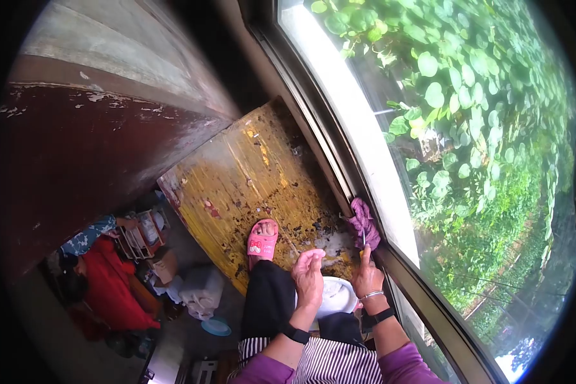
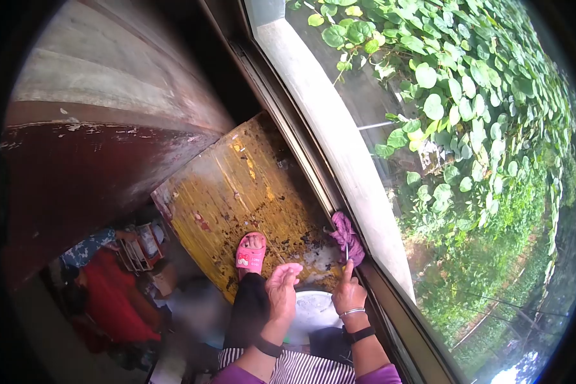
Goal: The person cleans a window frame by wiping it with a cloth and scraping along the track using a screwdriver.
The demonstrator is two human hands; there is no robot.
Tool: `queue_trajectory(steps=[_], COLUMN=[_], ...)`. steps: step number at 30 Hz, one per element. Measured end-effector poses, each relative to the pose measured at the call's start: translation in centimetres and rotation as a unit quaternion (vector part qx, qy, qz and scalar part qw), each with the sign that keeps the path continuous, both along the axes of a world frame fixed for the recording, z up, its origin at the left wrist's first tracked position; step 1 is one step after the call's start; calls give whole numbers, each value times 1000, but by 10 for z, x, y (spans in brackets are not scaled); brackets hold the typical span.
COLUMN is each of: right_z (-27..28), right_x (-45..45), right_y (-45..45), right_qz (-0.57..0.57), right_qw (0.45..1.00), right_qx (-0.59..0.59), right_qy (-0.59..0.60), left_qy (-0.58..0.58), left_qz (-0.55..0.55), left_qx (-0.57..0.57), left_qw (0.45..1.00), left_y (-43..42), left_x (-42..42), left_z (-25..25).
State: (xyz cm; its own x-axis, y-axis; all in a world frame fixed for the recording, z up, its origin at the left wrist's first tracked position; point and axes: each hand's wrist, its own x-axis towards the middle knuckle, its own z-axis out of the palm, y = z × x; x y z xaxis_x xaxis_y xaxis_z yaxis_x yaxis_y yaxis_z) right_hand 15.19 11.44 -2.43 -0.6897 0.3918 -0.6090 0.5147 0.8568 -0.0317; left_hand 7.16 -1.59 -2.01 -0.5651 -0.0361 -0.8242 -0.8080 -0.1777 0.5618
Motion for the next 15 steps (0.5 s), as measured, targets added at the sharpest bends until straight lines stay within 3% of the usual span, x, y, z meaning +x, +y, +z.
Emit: queue_trajectory(steps=[3,5,10,11,15], right_z=[-9,-23,-29,-32,-19], right_x=[-25,-74,-290,-324,-425], right_y=[14,15,-20,-25,-43], right_qz=[53,83,107,124,121], right_qw=[996,995,993,987,987], right_qx=[-22,9,-17,-7,-29], right_qy=[73,59,52,98,97], left_qy=[-3,-15,-23,-19,-35], left_qz=[4,5,0,0,22], left_qx=[2,-6,-6,-7,-9], left_qw=[1000,1000,1000,1000,999], left_y=[-5,-8,-7,-8,-16], left_x=[-9,-16,-39,-42,-54], left_z=[6,5,8,8,3])
